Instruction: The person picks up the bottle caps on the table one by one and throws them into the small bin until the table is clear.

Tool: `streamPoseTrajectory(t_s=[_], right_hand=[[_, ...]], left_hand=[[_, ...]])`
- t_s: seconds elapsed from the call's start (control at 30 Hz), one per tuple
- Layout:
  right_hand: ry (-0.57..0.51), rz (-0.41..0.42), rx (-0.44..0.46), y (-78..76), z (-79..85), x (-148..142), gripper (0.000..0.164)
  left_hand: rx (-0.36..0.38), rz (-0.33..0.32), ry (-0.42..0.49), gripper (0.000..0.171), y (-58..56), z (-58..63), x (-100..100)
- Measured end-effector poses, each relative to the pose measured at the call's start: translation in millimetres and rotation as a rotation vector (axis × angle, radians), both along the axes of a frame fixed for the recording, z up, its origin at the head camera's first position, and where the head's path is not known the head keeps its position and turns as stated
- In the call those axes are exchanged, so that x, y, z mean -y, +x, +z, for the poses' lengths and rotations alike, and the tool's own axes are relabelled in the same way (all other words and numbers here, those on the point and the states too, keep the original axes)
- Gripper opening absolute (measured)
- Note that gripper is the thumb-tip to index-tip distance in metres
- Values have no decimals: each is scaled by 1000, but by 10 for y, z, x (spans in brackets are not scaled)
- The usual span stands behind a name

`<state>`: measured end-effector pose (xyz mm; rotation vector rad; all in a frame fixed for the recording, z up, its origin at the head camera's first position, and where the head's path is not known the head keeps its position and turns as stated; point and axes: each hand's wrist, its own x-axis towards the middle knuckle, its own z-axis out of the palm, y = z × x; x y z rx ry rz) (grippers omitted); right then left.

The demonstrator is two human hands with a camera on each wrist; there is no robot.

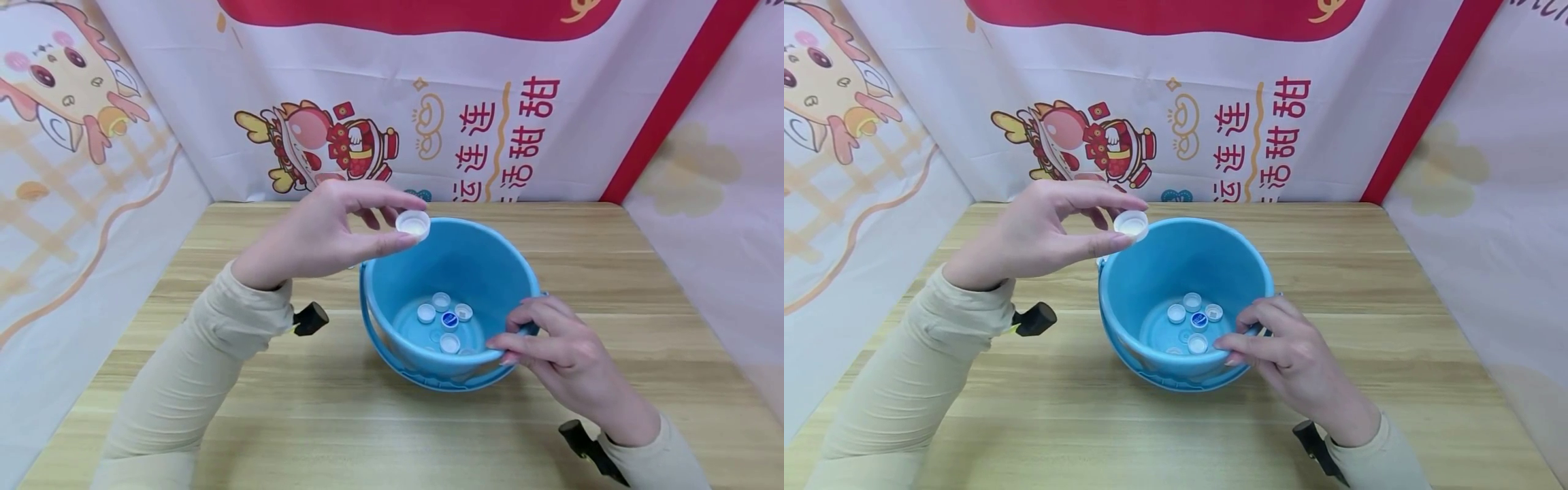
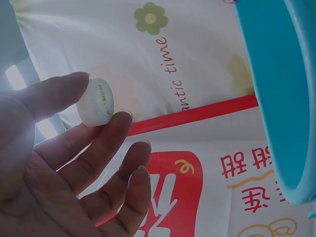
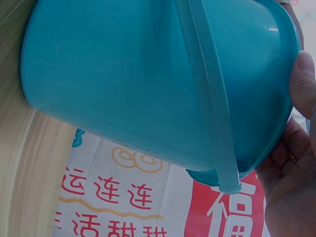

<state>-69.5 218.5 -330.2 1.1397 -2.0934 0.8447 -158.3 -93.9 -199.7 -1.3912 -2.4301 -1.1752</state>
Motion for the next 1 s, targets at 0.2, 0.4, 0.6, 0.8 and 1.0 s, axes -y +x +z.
streamPoseTrajectory(t_s=[0.2,0.4,0.6,0.8,1.0], right_hand=[[-5,3,5,3,-5,-7,32],[-6,3,4,3,-7,-12,32],[-15,19,-10,2,-1,-11,32],[-21,28,-16,2,4,-5,31],[-30,43,-37,0,8,0,30]], left_hand=[[15,-4,-13,43,2,-13,-21],[33,-22,-71,44,-20,-20,-32],[29,-15,-77,43,-31,-31,-15],[23,9,-50,38,-80,-44,35],[65,132,-68,35,-277,-137,162]])
